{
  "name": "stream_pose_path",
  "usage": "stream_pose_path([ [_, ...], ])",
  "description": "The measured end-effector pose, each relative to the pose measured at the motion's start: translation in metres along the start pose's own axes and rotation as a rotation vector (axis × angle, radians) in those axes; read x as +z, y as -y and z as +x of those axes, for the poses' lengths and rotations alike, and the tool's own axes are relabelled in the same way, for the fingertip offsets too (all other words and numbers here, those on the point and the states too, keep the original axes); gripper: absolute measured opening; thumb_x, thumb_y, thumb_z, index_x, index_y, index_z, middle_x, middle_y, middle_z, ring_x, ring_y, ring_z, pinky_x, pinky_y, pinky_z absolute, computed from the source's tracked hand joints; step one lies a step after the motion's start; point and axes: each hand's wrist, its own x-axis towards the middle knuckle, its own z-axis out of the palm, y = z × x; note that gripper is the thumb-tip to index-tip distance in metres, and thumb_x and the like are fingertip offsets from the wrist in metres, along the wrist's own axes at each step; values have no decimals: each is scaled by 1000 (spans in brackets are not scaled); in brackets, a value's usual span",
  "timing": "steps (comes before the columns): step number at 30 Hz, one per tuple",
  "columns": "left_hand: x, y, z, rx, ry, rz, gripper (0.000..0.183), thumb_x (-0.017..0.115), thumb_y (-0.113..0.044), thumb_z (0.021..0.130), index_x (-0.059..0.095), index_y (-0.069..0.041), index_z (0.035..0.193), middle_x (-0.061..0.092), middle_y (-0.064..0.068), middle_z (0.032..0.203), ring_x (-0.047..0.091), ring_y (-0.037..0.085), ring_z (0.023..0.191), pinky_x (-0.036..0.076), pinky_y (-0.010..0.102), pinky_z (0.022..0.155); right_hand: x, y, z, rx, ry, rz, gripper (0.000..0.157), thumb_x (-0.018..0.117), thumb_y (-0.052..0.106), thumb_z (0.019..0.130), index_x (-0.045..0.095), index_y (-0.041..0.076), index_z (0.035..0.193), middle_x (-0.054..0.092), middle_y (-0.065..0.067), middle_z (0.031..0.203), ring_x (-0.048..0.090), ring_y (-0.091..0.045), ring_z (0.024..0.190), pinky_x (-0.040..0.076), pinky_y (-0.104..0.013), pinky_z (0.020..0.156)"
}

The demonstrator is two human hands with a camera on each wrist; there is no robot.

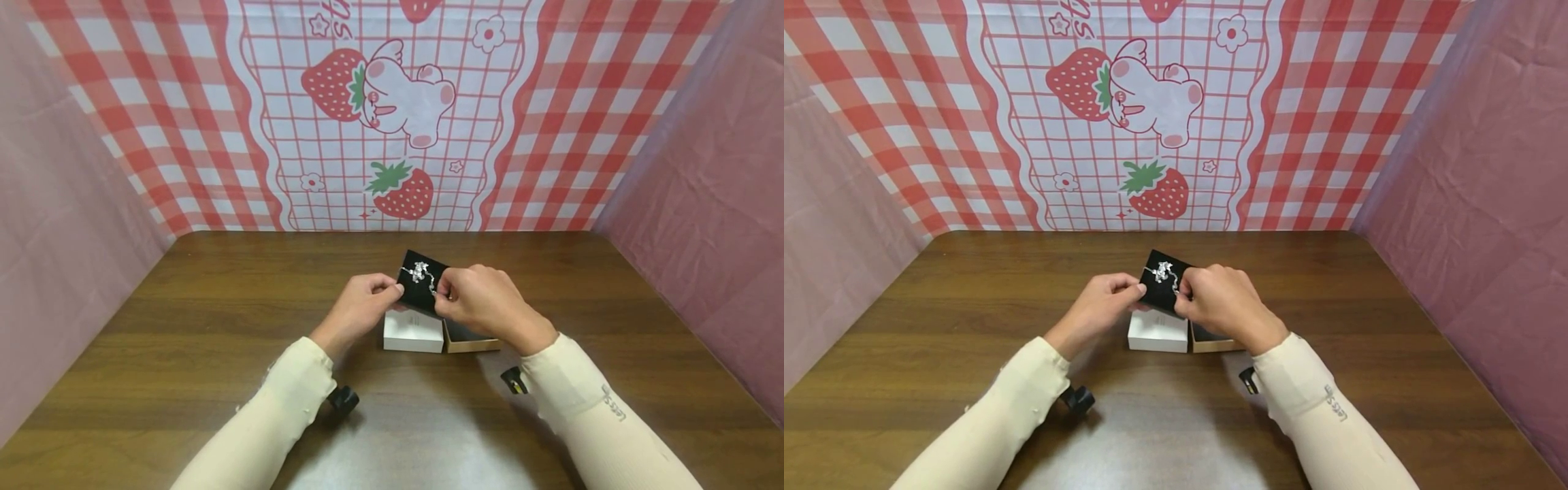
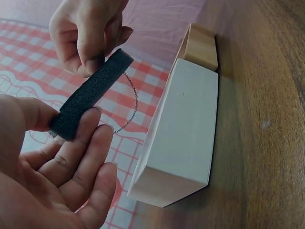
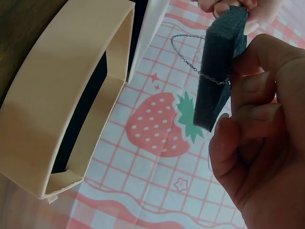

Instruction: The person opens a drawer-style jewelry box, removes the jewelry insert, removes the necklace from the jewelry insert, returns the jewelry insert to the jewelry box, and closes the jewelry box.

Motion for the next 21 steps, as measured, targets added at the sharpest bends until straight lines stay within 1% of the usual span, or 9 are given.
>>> stream_pose_path([
  [5,0,0,1,-19,-3,-6,20,62,-25,92,70,-6,96,75,8,88,71,15,81,54,35,85,0,-2,-2,-6,-32,1,9,70,24,78,64,19,74,54,11,56,47,-8,53,37,-26,49],
  [11,-1,0,1,-37,-5,-15,21,62,-25,92,70,-6,95,74,9,91,71,16,81,55,40,84,-1,-5,-4,14,-63,1,9,70,25,79,64,19,76,56,12,58,49,-7,54,40,-27,51],
  [15,-1,0,1,-47,-12,-19,20,61,-24,92,69,-6,93,75,10,90,70,16,79,55,43,84,-1,-8,-5,18,-110,-7,7,69,24,78,65,18,77,56,11,58,49,-6,54,40,-27,51],
  [21,-1,2,3,-35,-22,-27,19,60,-20,91,69,-3,92,75,12,87,69,15,74,55,45,83,-3,-12,-5,13,-182,-2,6,68,23,79,66,17,79,55,10,58,48,-7,53,40,-28,51],
])
